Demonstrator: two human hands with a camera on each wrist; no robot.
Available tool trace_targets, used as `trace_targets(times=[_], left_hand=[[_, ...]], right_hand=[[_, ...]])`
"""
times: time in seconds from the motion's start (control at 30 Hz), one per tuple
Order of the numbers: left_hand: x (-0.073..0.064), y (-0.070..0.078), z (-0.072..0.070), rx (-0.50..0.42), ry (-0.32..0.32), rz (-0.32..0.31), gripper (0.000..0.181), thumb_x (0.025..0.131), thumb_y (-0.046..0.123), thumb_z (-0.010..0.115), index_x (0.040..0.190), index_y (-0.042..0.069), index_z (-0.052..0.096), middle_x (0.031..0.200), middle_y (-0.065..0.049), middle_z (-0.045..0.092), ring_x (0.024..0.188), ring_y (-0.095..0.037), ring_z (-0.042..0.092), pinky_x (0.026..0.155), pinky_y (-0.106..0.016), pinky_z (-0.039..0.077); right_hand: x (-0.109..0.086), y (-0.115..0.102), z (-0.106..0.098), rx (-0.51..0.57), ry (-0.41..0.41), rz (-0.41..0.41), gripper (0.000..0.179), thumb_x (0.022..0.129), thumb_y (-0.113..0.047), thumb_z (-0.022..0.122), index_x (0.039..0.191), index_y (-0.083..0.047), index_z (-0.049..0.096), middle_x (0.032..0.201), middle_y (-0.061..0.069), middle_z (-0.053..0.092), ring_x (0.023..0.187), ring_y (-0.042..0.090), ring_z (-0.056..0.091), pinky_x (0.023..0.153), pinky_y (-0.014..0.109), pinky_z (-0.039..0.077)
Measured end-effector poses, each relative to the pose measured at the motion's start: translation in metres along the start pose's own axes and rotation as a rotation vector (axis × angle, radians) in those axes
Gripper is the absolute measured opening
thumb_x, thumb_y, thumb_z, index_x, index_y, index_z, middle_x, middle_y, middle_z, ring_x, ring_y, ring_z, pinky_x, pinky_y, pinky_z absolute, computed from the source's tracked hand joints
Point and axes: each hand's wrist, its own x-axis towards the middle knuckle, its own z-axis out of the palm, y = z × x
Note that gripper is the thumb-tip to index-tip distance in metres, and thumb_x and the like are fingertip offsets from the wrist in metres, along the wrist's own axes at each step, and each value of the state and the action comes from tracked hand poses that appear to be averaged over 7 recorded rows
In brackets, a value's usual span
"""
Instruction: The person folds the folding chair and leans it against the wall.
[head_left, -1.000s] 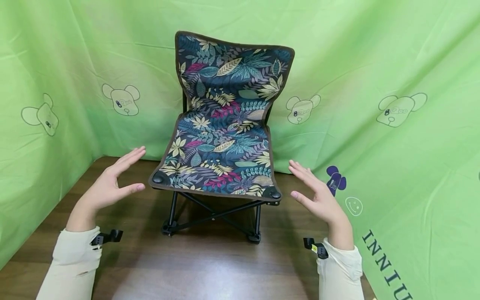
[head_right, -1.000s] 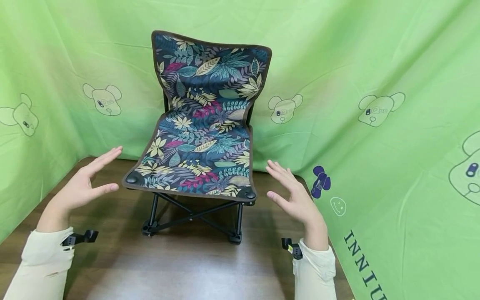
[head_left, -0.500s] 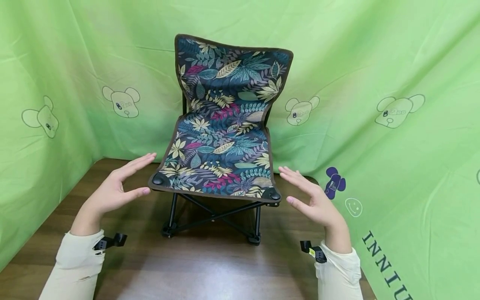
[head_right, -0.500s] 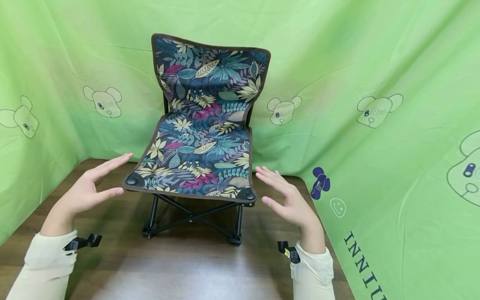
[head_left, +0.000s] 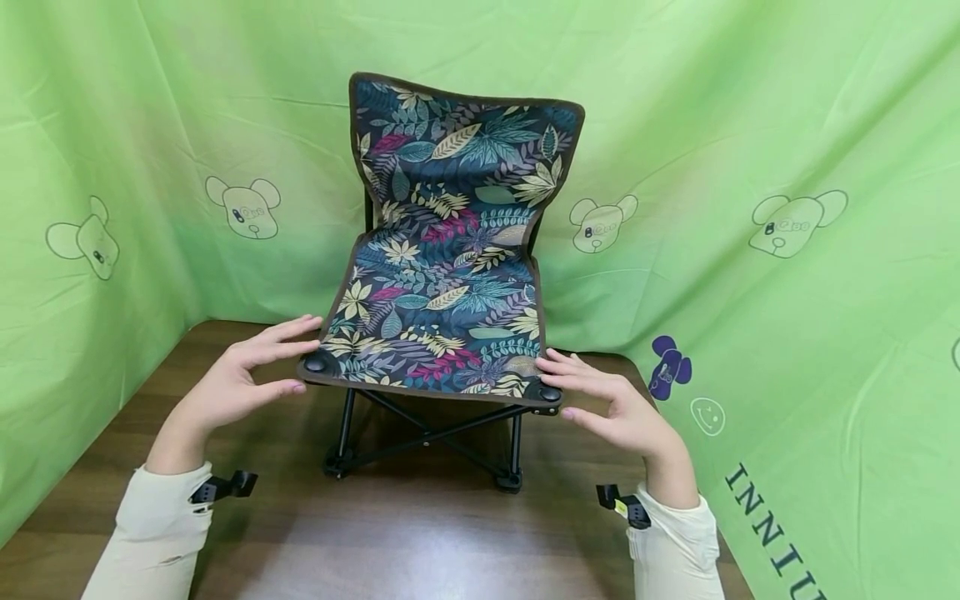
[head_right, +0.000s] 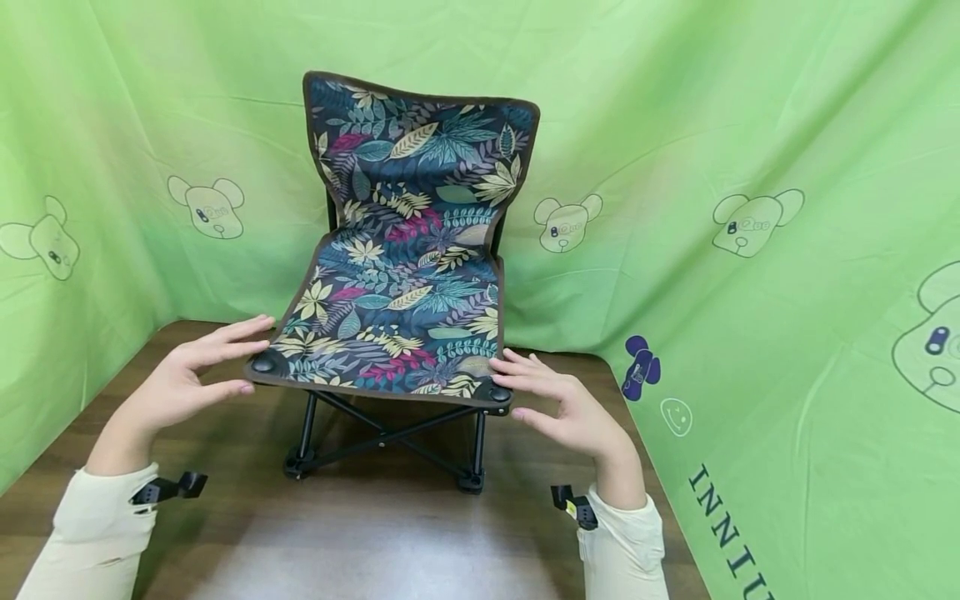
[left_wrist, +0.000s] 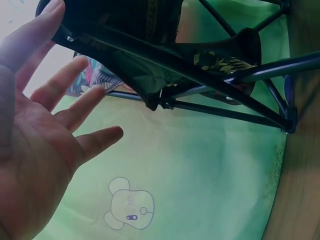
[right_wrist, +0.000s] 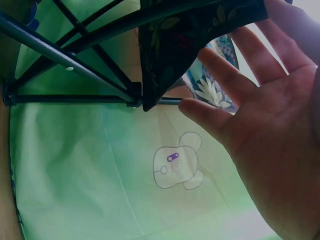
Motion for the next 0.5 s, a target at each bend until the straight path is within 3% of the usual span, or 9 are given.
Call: trace_targets(times=[0.3, 0.5], left_hand=[[0.003, 0.0, 0.001, -0.046, -0.004, 0.031, 0.059, 0.069, -0.026, 0.078, 0.124, -0.005, 0.071, 0.145, -0.031, 0.053, 0.146, -0.029, 0.043, 0.116, -0.022, 0.037], [0.004, 0.002, 0.003, -0.07, -0.01, 0.031, 0.059, 0.07, -0.026, 0.077, 0.125, -0.006, 0.07, 0.141, -0.03, 0.058, 0.146, -0.033, 0.044, 0.116, -0.022, 0.037]], right_hand=[[0.005, 0.0, 0.001, 0.018, 0.016, -0.043, 0.06, 0.077, 0.021, 0.073, 0.134, 0.008, 0.062, 0.145, 0.03, 0.053, 0.149, 0.045, 0.033, 0.129, 0.042, 0.008], [0.011, -0.004, 0.004, 0.068, 0.03, -0.105, 0.061, 0.074, 0.025, 0.071, 0.133, 0.011, 0.062, 0.142, 0.031, 0.056, 0.148, 0.041, 0.037, 0.129, 0.044, 0.01]])
